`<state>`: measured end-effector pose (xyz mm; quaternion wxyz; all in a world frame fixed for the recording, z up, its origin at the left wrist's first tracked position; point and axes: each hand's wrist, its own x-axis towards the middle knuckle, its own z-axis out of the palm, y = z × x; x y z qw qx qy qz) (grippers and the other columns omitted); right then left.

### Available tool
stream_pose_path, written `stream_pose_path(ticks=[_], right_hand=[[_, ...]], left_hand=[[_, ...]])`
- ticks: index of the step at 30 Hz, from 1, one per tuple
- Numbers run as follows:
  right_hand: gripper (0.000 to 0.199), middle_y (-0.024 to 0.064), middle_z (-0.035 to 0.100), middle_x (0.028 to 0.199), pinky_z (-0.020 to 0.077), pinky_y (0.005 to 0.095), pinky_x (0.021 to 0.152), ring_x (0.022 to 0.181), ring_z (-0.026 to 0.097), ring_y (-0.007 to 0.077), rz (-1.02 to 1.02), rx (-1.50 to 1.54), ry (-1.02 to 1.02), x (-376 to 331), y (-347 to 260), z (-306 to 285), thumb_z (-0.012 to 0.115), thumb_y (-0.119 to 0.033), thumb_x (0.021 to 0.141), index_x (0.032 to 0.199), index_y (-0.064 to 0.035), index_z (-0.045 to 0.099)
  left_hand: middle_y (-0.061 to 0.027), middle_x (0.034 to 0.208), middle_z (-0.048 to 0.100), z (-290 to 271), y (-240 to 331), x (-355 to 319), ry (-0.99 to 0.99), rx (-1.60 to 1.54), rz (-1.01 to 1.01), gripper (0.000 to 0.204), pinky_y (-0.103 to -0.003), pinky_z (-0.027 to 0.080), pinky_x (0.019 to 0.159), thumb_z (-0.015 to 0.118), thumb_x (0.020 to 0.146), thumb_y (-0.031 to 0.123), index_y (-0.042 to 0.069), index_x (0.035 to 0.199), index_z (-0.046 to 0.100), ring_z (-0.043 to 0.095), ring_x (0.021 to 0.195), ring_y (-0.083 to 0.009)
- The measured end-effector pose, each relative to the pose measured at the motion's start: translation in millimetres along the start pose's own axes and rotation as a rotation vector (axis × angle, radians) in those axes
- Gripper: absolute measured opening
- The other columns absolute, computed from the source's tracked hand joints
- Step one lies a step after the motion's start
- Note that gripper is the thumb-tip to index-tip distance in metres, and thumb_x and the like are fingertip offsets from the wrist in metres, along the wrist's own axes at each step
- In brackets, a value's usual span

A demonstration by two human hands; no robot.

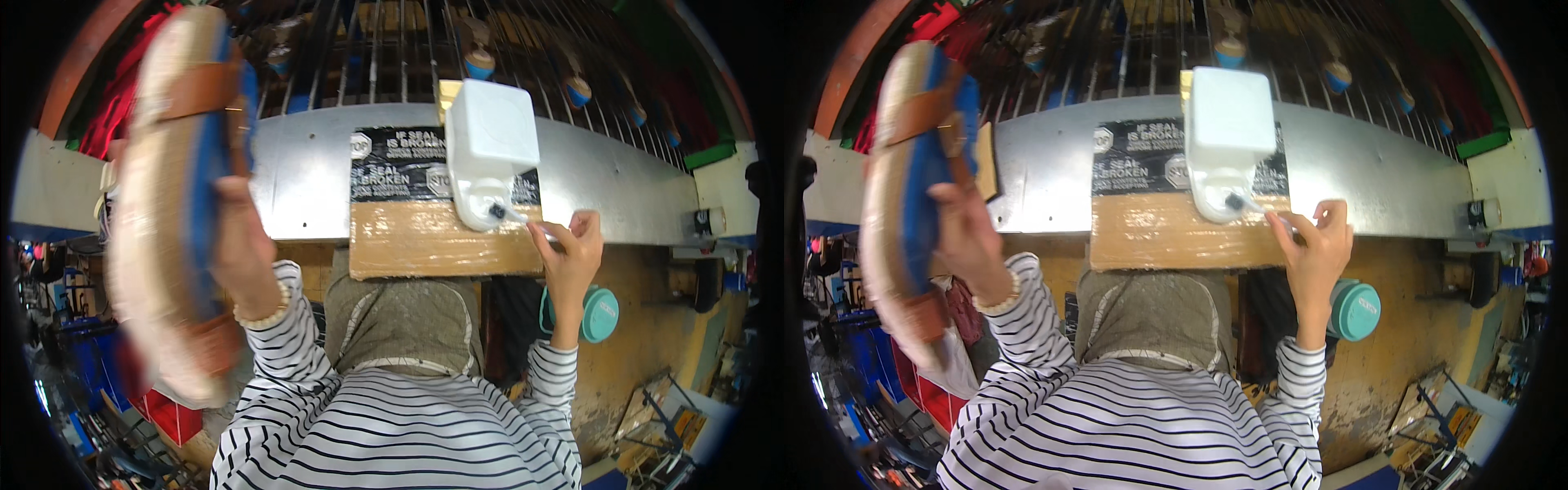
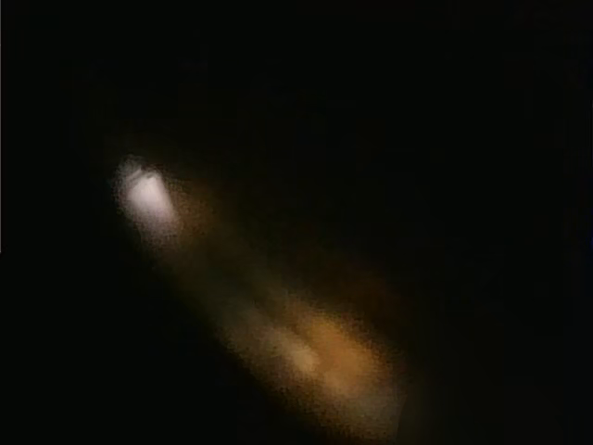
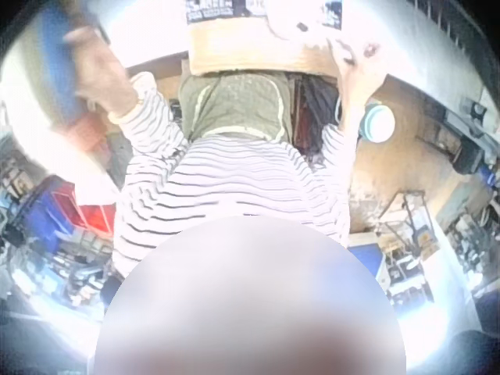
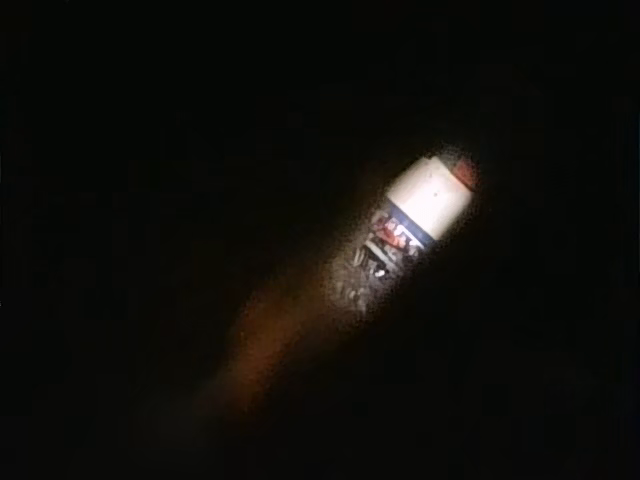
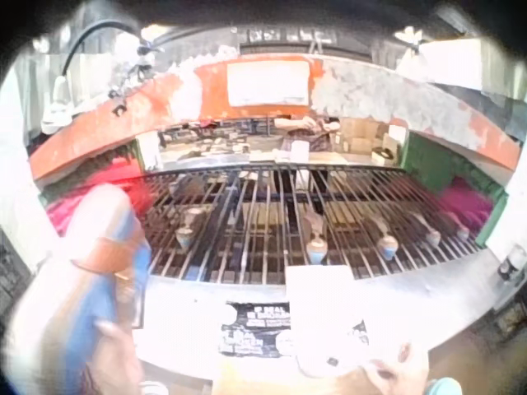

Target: The person repeatedly applies a white adhesive to the sole and strap of a blue sandal using a brush. They dip the brush into a container of glue and spread it across the sandal's surface, then place the sandal on a drying rack and repeat the process with another sandal.

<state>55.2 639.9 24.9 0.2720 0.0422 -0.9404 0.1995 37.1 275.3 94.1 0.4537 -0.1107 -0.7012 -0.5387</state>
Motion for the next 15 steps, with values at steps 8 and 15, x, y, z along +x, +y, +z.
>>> stream_pose_path(ticks=[8, 15], right_hand=[[0.033, -0.0001, 0.036, 0.088, 0.0299, 0.0257, 0.060, 0.071, 0.039, 0.0106, -0.044, 0.757, 0.215, 40, -64, -36, 0.087, -0.031, 0.069, 0.091, -0.0072, 0.081], [0.041, 0.0010, 0.037, 0.089, 0.0332, 0.0288, 0.066, 0.076, 0.040, 0.0150, -0.323, 0.604, 0.318, 74, -104, -57, 0.087, -0.027, 0.058, 0.091, -0.0048, 0.078]], left_hand=[[-0.0246, 0.154, 0.031, 64, 28, -19, -0.042, -0.423, -0.187, 0.045, -0.043, 0.043, 0.112, 0.068, 0.090, 0.027, 0.015, 0.131, 0.053, 0.046, 0.136, -0.0330], [-0.0220, 0.153, 0.039, 57, 63, -21, -0.119, -0.833, -0.553, 0.093, -0.044, 0.025, 0.122, 0.072, 0.068, 0.013, -0.003, 0.151, 0.034, 0.037, 0.144, -0.0290]])
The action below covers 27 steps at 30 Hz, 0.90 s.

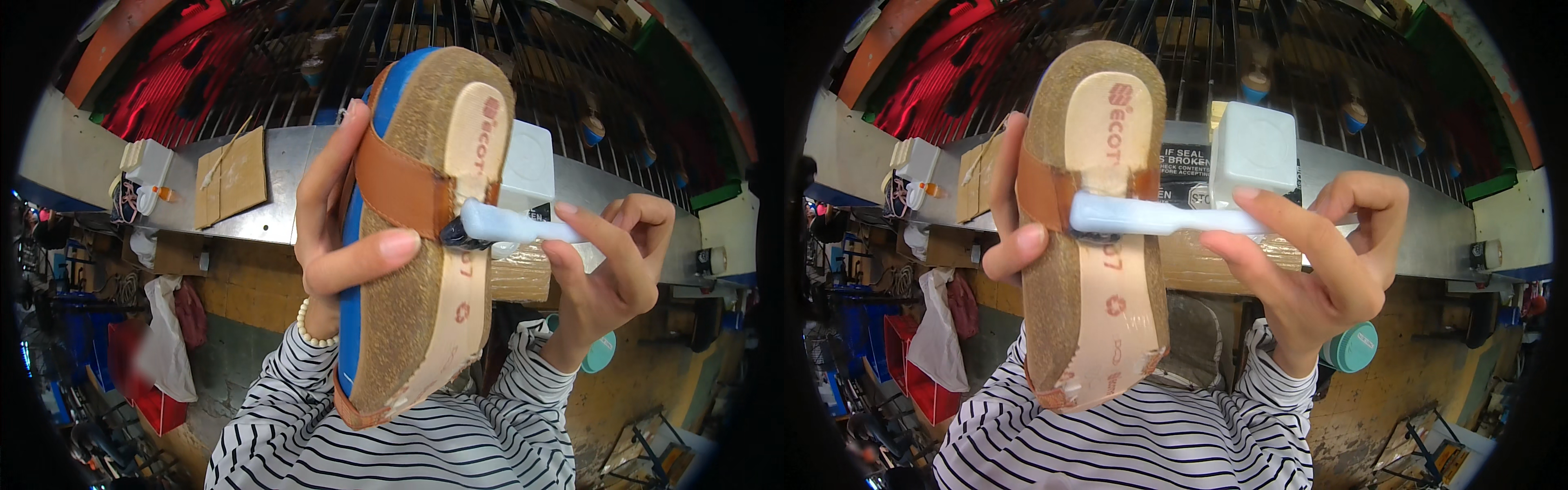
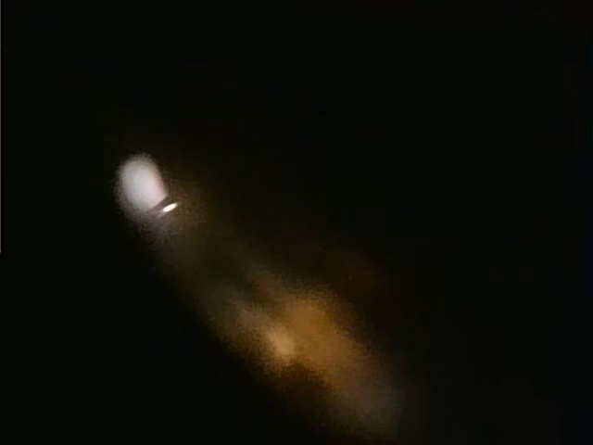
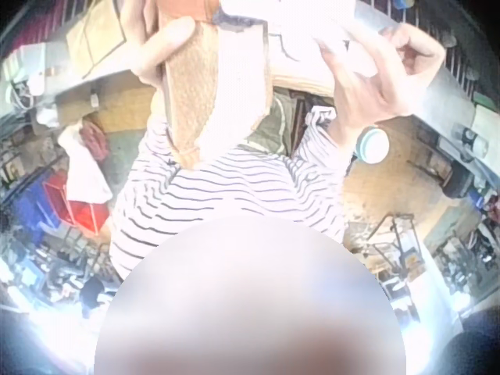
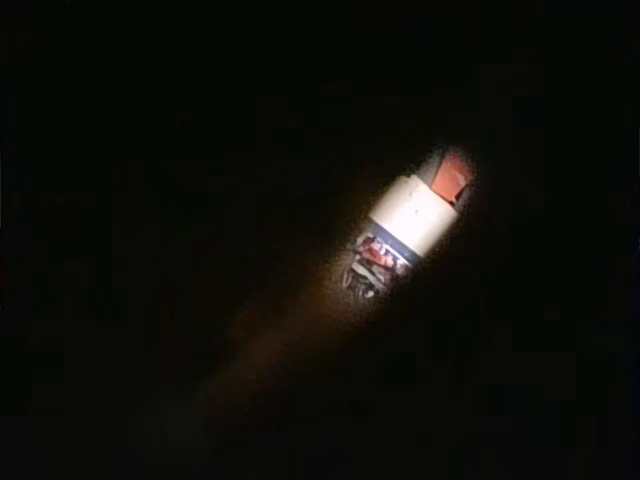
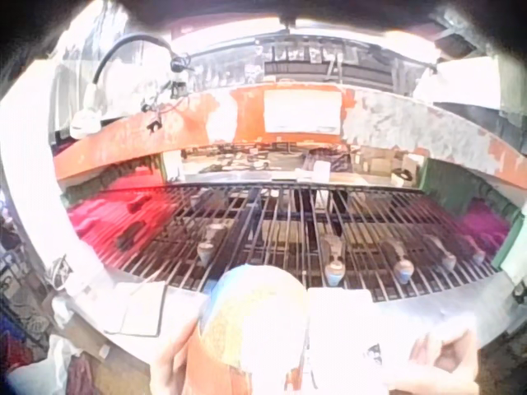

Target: The person repeatedly applies a white adhesive to the sole and strap of a blue sandal using a brush. They dip the brush into a container of glue and spread it across the sandal's surface, then place the sandal on a drying rack and repeat the process with another sandal.

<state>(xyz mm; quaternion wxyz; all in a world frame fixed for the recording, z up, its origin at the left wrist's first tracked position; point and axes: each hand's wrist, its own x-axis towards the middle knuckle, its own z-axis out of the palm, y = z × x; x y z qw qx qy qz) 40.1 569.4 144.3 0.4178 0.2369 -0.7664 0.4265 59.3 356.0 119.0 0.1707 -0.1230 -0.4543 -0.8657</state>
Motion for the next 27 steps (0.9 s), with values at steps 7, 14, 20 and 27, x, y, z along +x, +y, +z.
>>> stream_pose_path(ticks=[7, 14, 20, 27], right_hand=[[0.036, 0.0038, 0.041, 0.091, 0.0357, 0.0300, 0.071, 0.080, 0.041, 0.0170, -0.114, -0.123, 0.048, 12, 2, -11, 0.086, -0.023, 0.064, 0.090, 0.0000, 0.076], [0.044, 0.0052, 0.041, 0.095, 0.0371, 0.0311, 0.071, 0.082, 0.042, 0.0192, -0.181, 0.031, -0.036, 10, 17, -19, 0.085, -0.038, 0.066, 0.091, -0.0029, 0.076], [0.042, 0.0029, 0.039, 0.092, 0.0357, 0.0299, 0.068, 0.079, 0.042, 0.0176, -0.173, 0.113, -0.015, 2, 27, -19, 0.087, -0.036, 0.063, 0.091, -0.0064, 0.077], [0.045, -0.0018, 0.037, 0.086, 0.0295, 0.0251, 0.059, 0.071, 0.040, 0.0115, -0.047, 0.219, -0.001, -9, 18, -11, 0.093, -0.031, 0.046, 0.087, -0.0155, 0.081]], left_hand=[[-0.0240, 0.156, 0.032, 3, 3, -9, -0.229, 0.381, 0.186, 0.084, -0.049, 0.019, 0.123, 0.080, 0.073, 0.016, 0.001, 0.146, 0.042, 0.026, 0.148, -0.0359], [-0.0244, 0.154, 0.034, 10, 7, -7, -0.209, 0.333, 0.129, 0.089, -0.046, 0.023, 0.122, 0.077, 0.071, 0.015, -0.001, 0.149, 0.037, 0.032, 0.145, -0.0333], [-0.0248, 0.153, 0.036, 23, 9, -2, -0.077, 0.184, 0.045, 0.093, -0.044, 0.027, 0.120, 0.074, 0.069, 0.014, -0.002, 0.151, 0.033, 0.036, 0.143, -0.0310], [-0.0253, 0.151, 0.040, 30, 0, 10, 0.079, 0.089, 0.124, 0.094, -0.043, 0.030, 0.119, 0.071, 0.068, 0.014, -0.002, 0.152, 0.032, 0.041, 0.140, -0.0298]])
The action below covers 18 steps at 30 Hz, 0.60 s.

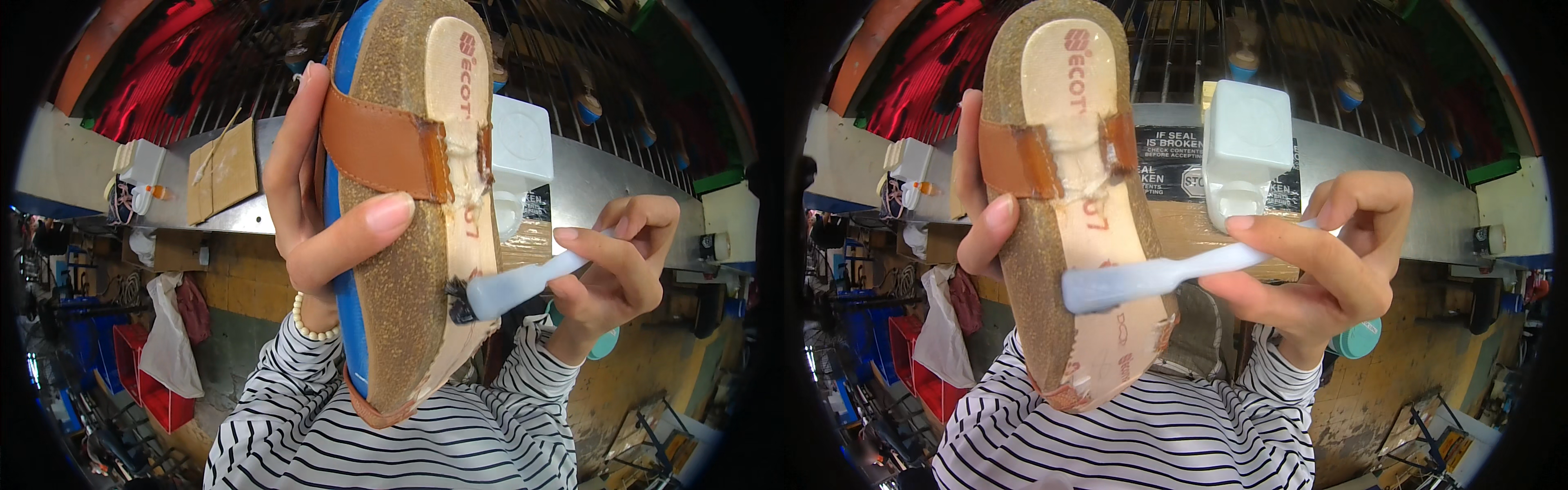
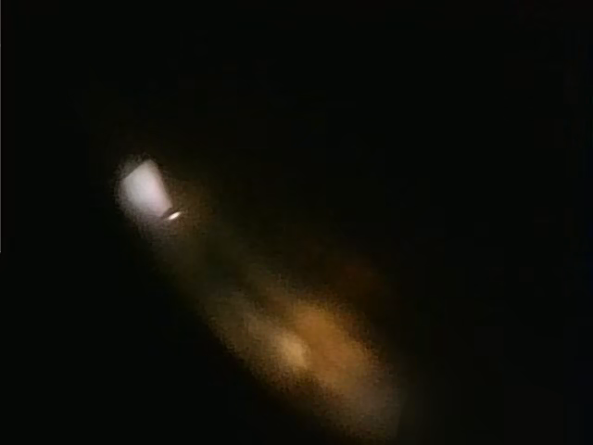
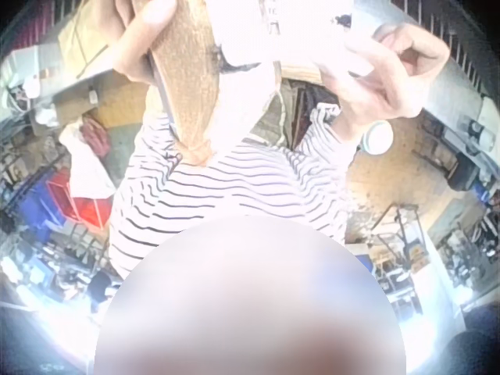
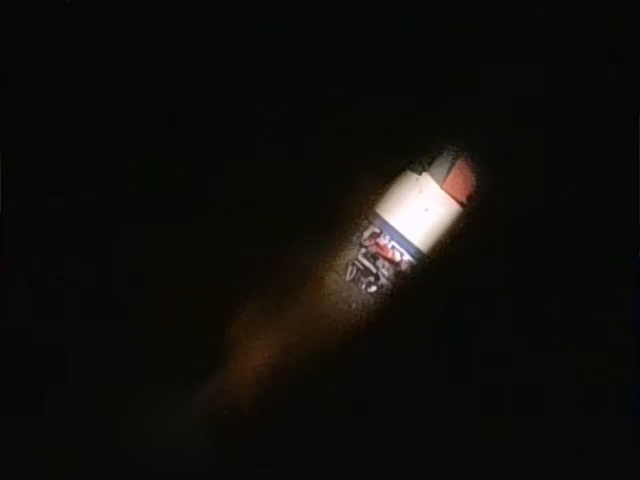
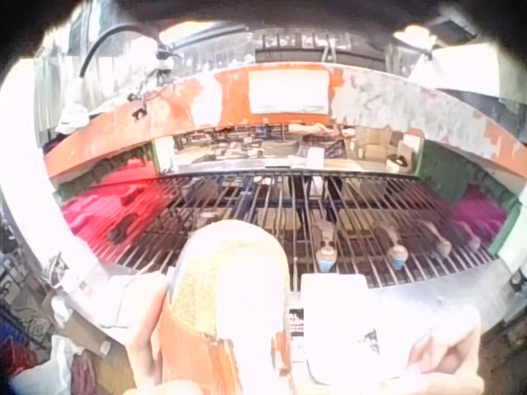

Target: The person repeatedly applies a white adhesive to the sole and strap of a blue sandal using a brush. They dip the brush into a container of glue and spread it across the sandal's surface, then place the sandal on a drying rack and repeat the process with another sandal.

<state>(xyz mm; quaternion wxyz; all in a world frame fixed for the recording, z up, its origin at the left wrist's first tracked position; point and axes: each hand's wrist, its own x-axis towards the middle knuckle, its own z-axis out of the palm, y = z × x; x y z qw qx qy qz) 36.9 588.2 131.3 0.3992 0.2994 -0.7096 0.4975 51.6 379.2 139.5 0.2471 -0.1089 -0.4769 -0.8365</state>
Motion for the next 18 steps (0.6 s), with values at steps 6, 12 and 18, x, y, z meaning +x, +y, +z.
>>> stream_pose_path(ticks=[6, 12, 18], right_hand=[[0.039, 0.0035, 0.038, 0.093, 0.0330, 0.0290, 0.066, 0.077, 0.041, 0.0170, -0.059, -0.265, -0.050, 13, -1, -8, 0.086, -0.029, 0.061, 0.088, -0.0029, 0.077], [0.042, 0.0045, 0.038, 0.096, 0.0355, 0.0306, 0.068, 0.080, 0.042, 0.0181, -0.065, -0.166, -0.023, 14, 4, -5, 0.087, -0.035, 0.061, 0.089, -0.0047, 0.077], [0.045, 0.0024, 0.038, 0.096, 0.0359, 0.0289, 0.068, 0.078, 0.043, 0.0163, -0.012, -0.032, -0.074, -1, 7, -3, 0.090, -0.038, 0.055, 0.089, -0.0106, 0.079]], left_hand=[[-0.0290, 0.151, 0.036, 7, 0, 1, 0.003, 0.210, 0.049, 0.085, -0.047, 0.039, 0.113, 0.061, 0.075, 0.016, 0.000, 0.151, 0.027, 0.046, 0.136, -0.0359], [-0.0322, 0.150, 0.034, -6, -10, 4, -0.104, 0.322, 0.256, 0.068, -0.048, 0.047, 0.107, 0.055, 0.084, 0.016, -0.001, 0.145, 0.030, 0.049, 0.132, -0.0400], [-0.0354, 0.149, 0.032, -10, -32, 19, -0.176, 0.537, 0.673, 0.052, -0.050, 0.054, 0.102, 0.050, 0.092, 0.015, -0.001, 0.139, 0.033, 0.053, 0.128, -0.0441]])
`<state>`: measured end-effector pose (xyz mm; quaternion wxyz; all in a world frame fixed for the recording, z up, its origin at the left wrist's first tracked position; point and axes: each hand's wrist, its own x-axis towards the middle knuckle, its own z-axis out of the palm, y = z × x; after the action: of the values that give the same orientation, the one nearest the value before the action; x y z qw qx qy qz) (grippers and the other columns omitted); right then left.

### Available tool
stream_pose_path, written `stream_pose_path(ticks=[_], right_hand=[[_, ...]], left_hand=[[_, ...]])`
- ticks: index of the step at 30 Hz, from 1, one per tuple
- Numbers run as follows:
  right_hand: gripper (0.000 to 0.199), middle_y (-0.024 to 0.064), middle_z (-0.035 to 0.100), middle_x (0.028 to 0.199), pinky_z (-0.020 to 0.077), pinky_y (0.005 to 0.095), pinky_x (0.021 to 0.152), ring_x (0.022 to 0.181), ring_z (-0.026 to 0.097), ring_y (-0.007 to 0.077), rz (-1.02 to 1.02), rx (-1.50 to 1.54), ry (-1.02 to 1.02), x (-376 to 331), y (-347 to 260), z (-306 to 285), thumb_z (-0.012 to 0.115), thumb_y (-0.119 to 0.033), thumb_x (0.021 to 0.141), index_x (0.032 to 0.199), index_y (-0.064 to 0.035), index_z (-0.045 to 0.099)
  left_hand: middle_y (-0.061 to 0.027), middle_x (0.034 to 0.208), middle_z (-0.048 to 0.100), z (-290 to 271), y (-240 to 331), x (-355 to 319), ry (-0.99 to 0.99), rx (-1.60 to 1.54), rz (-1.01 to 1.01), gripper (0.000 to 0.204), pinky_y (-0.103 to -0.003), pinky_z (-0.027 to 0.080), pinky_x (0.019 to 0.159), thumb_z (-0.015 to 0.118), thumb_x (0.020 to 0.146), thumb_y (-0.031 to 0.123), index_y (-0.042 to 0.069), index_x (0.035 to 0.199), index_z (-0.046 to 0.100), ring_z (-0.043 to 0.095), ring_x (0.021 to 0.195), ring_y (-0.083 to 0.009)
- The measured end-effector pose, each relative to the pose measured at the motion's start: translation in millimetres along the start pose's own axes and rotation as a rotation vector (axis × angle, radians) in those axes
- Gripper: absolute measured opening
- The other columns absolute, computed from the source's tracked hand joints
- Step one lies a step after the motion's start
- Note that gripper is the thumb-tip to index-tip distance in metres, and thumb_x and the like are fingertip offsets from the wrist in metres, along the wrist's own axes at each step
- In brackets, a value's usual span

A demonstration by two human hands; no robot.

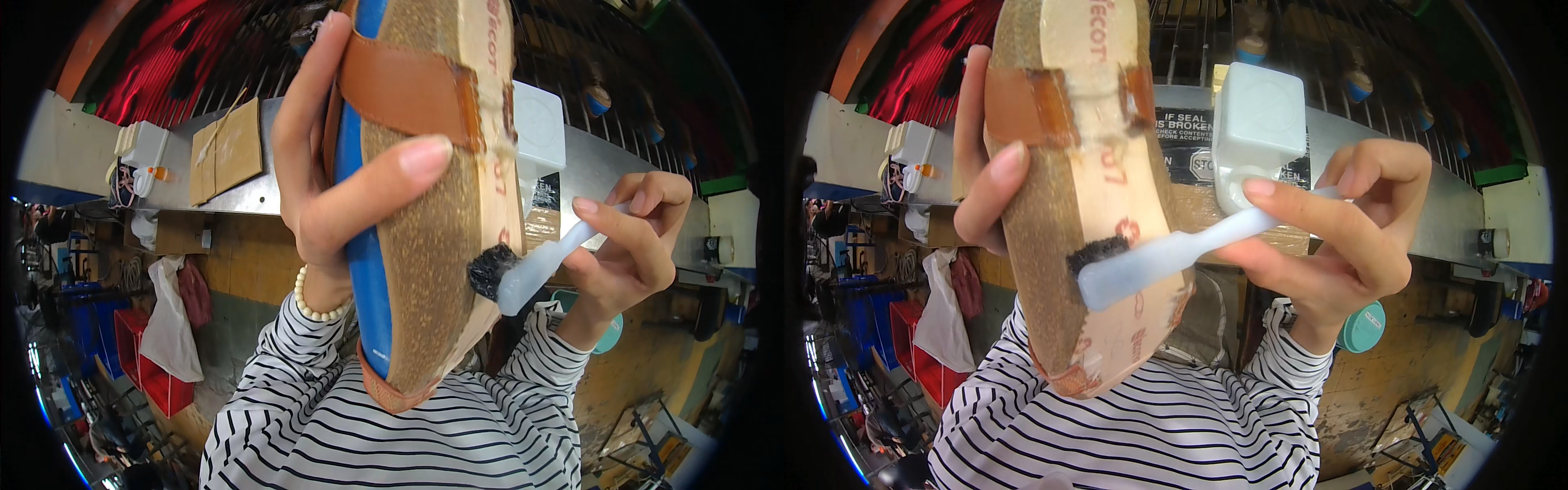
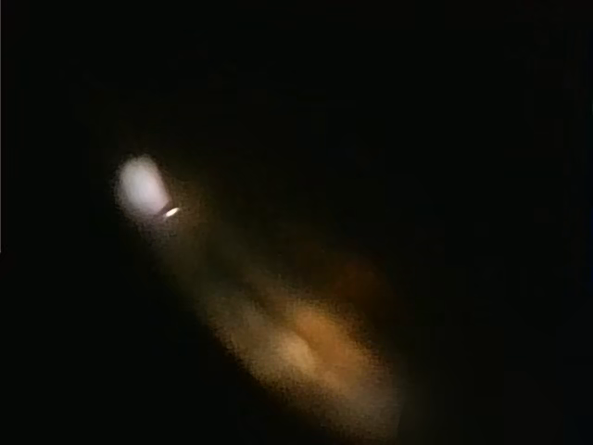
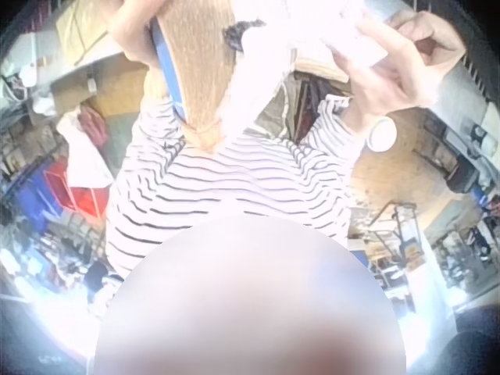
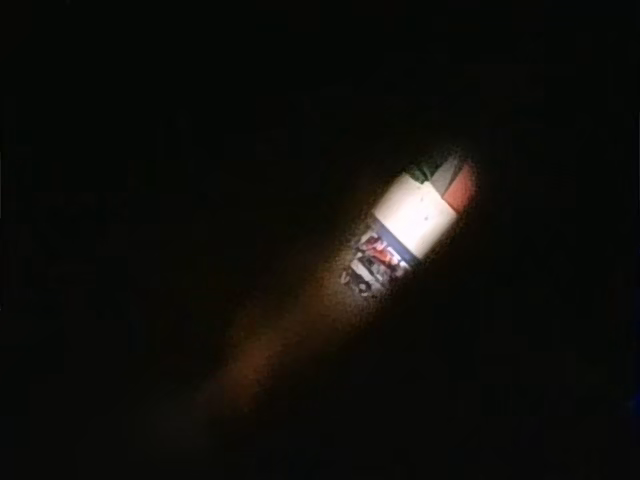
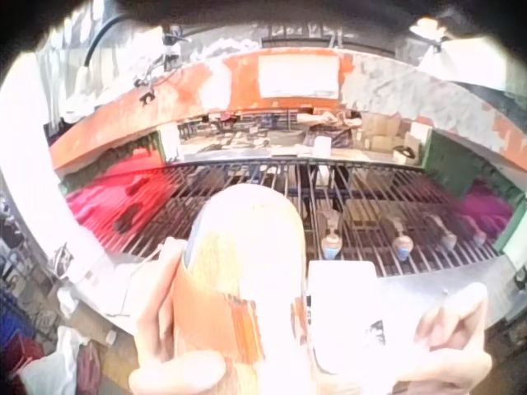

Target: The person repeatedly applies a white adhesive to the sole and strap of a blue sandal using a brush. They dip the brush into a container of glue and spread it across the sandal's surface, then place the sandal on a drying rack and repeat the process with another sandal.

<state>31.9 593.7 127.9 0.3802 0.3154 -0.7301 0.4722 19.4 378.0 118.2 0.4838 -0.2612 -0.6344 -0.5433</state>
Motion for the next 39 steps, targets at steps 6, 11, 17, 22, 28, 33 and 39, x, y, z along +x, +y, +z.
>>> stream_pose_path(ticks=[6, 11, 17, 22, 28, 33, 39], right_hand=[[0.047, 0.0000, 0.037, 0.093, 0.0341, 0.0260, 0.064, 0.075, 0.043, 0.0136, 0.027, -0.002, 0.081, -13, -7, 5, 0.092, -0.039, 0.049, 0.088, -0.0160, 0.080], [0.047, 0.0023, 0.038, 0.092, 0.0355, 0.0299, 0.068, 0.078, 0.045, 0.0181, -0.122, -0.018, 0.000, -13, -10, -5, 0.088, -0.048, 0.057, 0.087, -0.0129, 0.077], [0.043, -0.0001, 0.038, 0.090, 0.0299, 0.0233, 0.056, 0.067, 0.039, 0.0102, 0.051, -0.047, 0.070, -17, -1, 9, 0.093, -0.036, 0.053, 0.090, -0.0178, 0.081], [0.048, -0.0004, 0.039, 0.090, 0.0313, 0.0230, 0.059, 0.072, 0.041, 0.0109, 0.074, 0.126, 0.052, -18, -16, 10, 0.093, -0.034, 0.043, 0.087, -0.0182, 0.082], [0.043, 0.0021, 0.037, 0.093, 0.0346, 0.0282, 0.066, 0.075, 0.044, 0.0152, 0.005, -0.147, 0.057, -7, -19, 7, 0.088, -0.035, 0.054, 0.087, -0.0089, 0.079], [0.048, 0.0023, 0.037, 0.093, 0.0362, 0.0288, 0.067, 0.078, 0.044, 0.0166, 0.032, -0.112, 0.053, -8, -20, 4, 0.091, -0.040, 0.051, 0.087, -0.0109, 0.079], [0.048, -0.0005, 0.040, 0.093, 0.0332, 0.0239, 0.059, 0.070, 0.041, 0.0121, -0.074, 0.115, -0.005, -21, -7, -3, 0.094, -0.037, 0.043, 0.085, -0.0160, 0.081]], left_hand=[[-0.0381, 0.142, 0.038, -1, -20, 6, 0.023, 0.316, 0.385, 0.048, -0.038, 0.059, 0.095, 0.070, 0.091, 0.020, 0.003, 0.126, 0.043, 0.058, 0.124, -0.0379], [-0.0336, 0.142, 0.042, -20, -18, 5, -0.051, 0.432, 0.358, 0.053, -0.036, 0.056, 0.099, 0.075, 0.088, 0.021, 0.004, 0.129, 0.044, 0.056, 0.126, -0.0339], [-0.0304, 0.141, 0.044, -21, -20, 0, -0.055, 0.388, 0.341, 0.058, -0.038, 0.048, 0.106, 0.078, 0.086, 0.023, 0.002, 0.130, 0.047, 0.050, 0.132, -0.0345], [-0.0286, 0.144, 0.042, -44, -22, 5, -0.175, 0.460, 0.215, 0.061, -0.040, 0.045, 0.109, 0.080, 0.084, 0.023, 0.000, 0.130, 0.048, 0.050, 0.133, -0.0336], [-0.0261, 0.149, 0.038, -11, 2, -17, -0.058, 0.330, -0.016, 0.062, -0.038, 0.045, 0.108, 0.081, 0.083, 0.024, 0.002, 0.132, 0.050, 0.050, 0.132, -0.0295], [-0.0261, 0.148, 0.039, -18, -3, -4, -0.126, 0.428, 0.084, 0.062, -0.037, 0.045, 0.106, 0.081, 0.082, 0.020, 0.004, 0.134, 0.050, 0.050, 0.132, -0.0281], [-0.0246, 0.144, 0.045, -12, -7, -15, -0.009, 0.397, 0.024, 0.055, -0.036, 0.045, 0.106, 0.079, 0.084, 0.018, 0.006, 0.132, 0.053, 0.051, 0.131, -0.0274]])
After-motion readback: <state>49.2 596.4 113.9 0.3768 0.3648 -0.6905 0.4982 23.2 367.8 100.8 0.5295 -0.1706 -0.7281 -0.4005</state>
